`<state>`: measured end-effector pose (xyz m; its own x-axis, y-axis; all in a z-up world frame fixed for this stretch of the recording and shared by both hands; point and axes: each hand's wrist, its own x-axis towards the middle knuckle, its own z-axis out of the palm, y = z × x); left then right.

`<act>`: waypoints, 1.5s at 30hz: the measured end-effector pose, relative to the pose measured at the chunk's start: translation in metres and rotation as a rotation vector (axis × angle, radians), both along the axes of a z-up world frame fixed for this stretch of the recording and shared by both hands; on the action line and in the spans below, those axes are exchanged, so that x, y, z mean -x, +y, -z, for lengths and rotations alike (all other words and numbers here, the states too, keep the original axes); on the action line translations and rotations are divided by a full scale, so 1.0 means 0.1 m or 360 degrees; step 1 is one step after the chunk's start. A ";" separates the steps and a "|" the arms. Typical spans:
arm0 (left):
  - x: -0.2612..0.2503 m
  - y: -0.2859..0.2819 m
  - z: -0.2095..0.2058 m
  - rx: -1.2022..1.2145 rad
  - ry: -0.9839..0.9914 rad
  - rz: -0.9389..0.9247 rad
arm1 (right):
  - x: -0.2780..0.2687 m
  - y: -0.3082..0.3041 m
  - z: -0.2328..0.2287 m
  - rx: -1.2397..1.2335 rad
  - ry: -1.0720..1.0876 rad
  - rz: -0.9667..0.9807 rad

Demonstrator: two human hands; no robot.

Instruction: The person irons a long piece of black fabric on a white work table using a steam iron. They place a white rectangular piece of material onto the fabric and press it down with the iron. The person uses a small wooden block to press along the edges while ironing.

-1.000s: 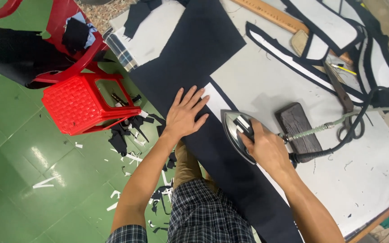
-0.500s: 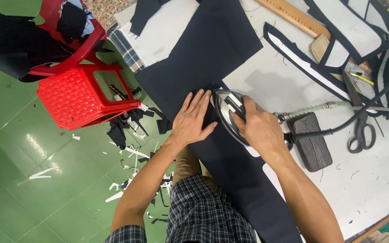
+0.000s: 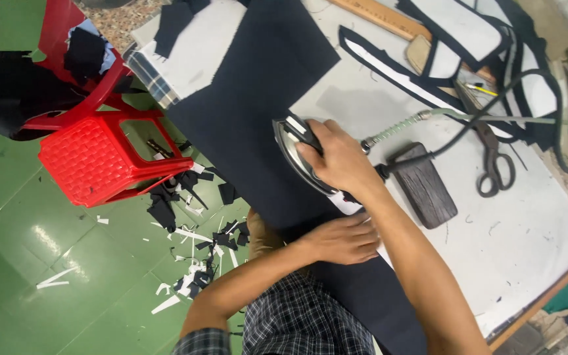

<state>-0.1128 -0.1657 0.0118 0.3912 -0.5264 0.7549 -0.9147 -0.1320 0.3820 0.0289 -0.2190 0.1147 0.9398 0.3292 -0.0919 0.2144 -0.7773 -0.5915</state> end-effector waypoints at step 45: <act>0.46 -0.43 0.59 -0.0559 0.0366 0.0052 | 0.00 0.18 -0.16 0.0495 0.0329 0.0041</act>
<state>-0.1584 -0.2088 -0.0469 0.5074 -0.7511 0.4224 -0.8168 -0.2631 0.5134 0.0288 -0.2013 0.1309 0.8987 0.2320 -0.3722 0.0931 -0.9302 -0.3551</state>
